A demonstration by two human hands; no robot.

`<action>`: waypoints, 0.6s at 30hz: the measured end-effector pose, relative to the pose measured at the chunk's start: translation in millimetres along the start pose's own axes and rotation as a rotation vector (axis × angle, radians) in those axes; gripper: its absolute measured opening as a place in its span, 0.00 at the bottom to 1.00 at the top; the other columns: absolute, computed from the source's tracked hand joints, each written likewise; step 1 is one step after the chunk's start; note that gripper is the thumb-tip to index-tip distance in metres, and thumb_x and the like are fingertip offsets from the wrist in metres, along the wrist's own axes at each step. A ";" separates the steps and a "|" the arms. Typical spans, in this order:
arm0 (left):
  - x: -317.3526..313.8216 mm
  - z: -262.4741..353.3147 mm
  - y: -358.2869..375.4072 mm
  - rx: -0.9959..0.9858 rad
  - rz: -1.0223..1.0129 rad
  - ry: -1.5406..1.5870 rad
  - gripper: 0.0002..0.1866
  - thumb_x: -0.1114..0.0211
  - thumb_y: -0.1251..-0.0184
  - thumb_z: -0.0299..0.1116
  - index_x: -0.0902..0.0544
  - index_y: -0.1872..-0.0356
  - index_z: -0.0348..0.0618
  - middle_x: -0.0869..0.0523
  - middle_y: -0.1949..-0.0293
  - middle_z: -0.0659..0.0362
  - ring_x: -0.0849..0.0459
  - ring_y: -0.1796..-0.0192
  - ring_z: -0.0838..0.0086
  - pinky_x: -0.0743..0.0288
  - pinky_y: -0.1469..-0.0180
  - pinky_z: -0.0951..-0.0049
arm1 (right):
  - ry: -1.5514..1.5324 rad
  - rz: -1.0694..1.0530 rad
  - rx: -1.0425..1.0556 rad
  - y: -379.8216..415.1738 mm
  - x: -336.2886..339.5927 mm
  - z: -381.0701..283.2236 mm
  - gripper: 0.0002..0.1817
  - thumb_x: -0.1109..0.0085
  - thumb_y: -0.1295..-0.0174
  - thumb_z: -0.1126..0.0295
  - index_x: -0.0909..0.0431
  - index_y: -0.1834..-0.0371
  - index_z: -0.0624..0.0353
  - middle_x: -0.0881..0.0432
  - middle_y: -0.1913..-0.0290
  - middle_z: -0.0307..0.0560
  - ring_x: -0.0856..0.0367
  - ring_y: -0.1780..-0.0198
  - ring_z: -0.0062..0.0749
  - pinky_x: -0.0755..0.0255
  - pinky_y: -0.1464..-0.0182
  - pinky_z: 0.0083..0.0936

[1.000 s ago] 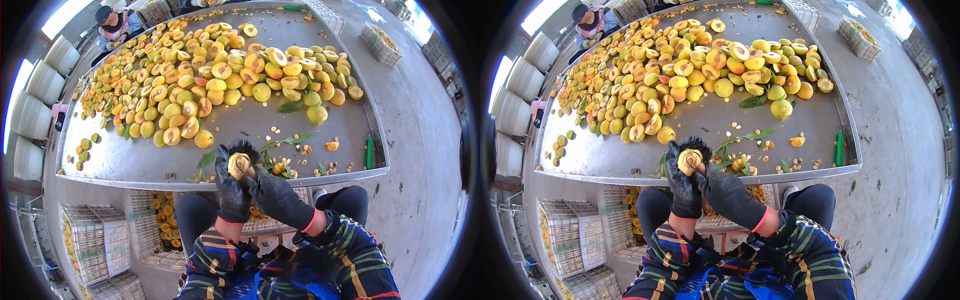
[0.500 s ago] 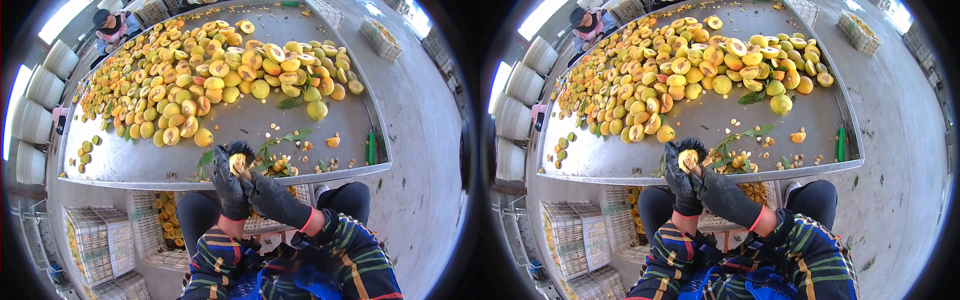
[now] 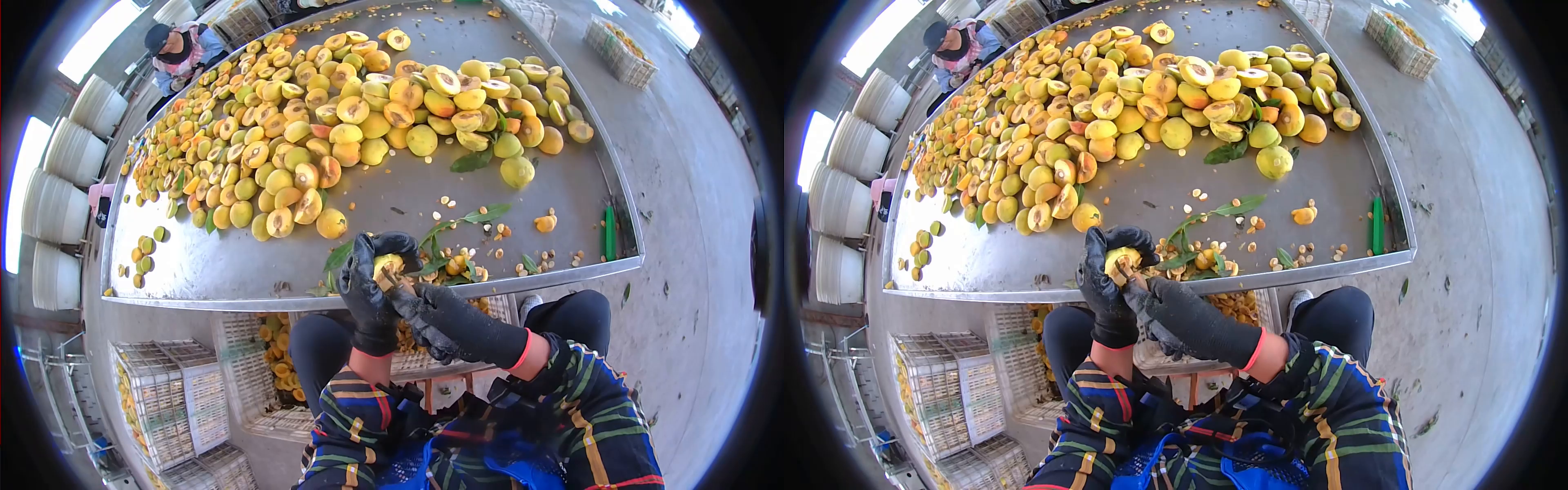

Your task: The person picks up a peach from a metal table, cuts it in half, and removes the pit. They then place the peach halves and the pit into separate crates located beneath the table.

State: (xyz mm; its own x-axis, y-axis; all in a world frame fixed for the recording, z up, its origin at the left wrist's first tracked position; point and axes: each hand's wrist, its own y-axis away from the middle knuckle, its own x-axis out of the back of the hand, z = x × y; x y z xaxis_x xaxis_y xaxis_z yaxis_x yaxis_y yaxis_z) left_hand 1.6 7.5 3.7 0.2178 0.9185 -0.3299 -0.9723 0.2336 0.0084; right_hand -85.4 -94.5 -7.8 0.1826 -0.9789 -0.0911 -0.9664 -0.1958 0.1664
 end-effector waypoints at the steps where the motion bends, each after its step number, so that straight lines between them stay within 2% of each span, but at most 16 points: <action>1: -1.3 2.0 0.9 0.002 -0.001 -0.001 0.27 0.62 0.22 0.42 0.19 0.65 0.31 0.14 0.70 0.54 0.16 0.70 0.71 0.21 0.62 0.71 | -0.002 0.001 -0.001 3.3 4.6 -17.5 0.13 0.55 0.30 0.67 0.25 0.48 0.56 0.20 0.68 0.39 0.24 0.74 0.28 0.30 0.73 0.25; 3: -4.2 3.9 0.6 -0.059 -0.023 -0.110 0.28 0.62 0.21 0.42 0.18 0.66 0.31 0.14 0.70 0.54 0.16 0.71 0.71 0.21 0.62 0.72 | -0.803 -0.108 -0.528 6.1 18.3 -55.5 0.09 0.49 0.30 0.63 0.25 0.54 0.54 0.30 0.78 0.31 0.34 0.82 0.12 0.42 0.82 0.13; 7: -3.2 -0.9 -0.2 -0.064 -0.058 -0.106 0.27 0.62 0.21 0.43 0.19 0.66 0.31 0.14 0.70 0.53 0.16 0.71 0.71 0.21 0.62 0.72 | -0.666 -0.149 -0.483 6.5 23.6 -48.9 0.09 0.50 0.29 0.61 0.25 0.57 0.52 0.30 0.79 0.30 0.34 0.83 0.12 0.42 0.84 0.15; 9: -0.5 -1.9 -0.9 0.086 -0.100 0.103 0.27 0.61 0.21 0.43 0.19 0.66 0.31 0.15 0.71 0.52 0.17 0.71 0.71 0.21 0.63 0.72 | 0.099 -0.116 -0.114 6.0 19.7 -36.5 0.13 0.56 0.31 0.68 0.24 0.50 0.58 0.20 0.67 0.39 0.23 0.65 0.23 0.30 0.67 0.17; 13: 0.9 -3.7 -2.3 0.198 -0.111 0.271 0.27 0.61 0.22 0.43 0.19 0.66 0.31 0.15 0.71 0.52 0.17 0.72 0.71 0.21 0.64 0.72 | 0.262 -0.134 -0.007 2.8 20.6 -8.7 0.14 0.57 0.31 0.68 0.24 0.49 0.61 0.20 0.66 0.40 0.22 0.63 0.25 0.29 0.64 0.18; 15: -1.7 0.1 -0.8 0.210 -0.064 0.166 0.28 0.59 0.23 0.49 0.21 0.68 0.32 0.17 0.74 0.50 0.20 0.76 0.64 0.22 0.70 0.68 | 0.060 -0.162 0.361 1.5 22.9 -1.2 0.11 0.56 0.27 0.65 0.25 0.53 0.55 0.33 0.78 0.27 0.36 0.81 0.11 0.41 0.82 0.13; 16: -1.5 0.3 -0.6 0.210 -0.064 0.165 0.28 0.59 0.23 0.49 0.21 0.68 0.32 0.17 0.74 0.50 0.20 0.76 0.64 0.22 0.70 0.68 | 0.060 -0.162 0.362 2.7 23.8 -16.3 0.11 0.56 0.27 0.65 0.25 0.53 0.55 0.33 0.78 0.27 0.36 0.81 0.11 0.41 0.82 0.13; 18: -1.1 0.2 -0.5 -0.068 -0.154 -0.198 0.29 0.59 0.23 0.49 0.21 0.68 0.31 0.17 0.74 0.51 0.20 0.78 0.65 0.23 0.71 0.70 | -0.559 -0.229 -0.454 7.2 28.6 -49.1 0.13 0.58 0.27 0.65 0.25 0.47 0.55 0.34 0.78 0.27 0.37 0.81 0.10 0.43 0.84 0.12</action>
State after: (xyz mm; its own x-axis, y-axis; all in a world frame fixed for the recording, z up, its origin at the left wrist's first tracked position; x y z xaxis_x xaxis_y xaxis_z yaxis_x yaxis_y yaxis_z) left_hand 1.9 6.4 4.3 0.3691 0.9201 -0.1313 -0.9286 0.3592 -0.0936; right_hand -78.3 -126.7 39.0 0.1345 -0.7593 -0.6367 -0.7240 -0.5140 0.4600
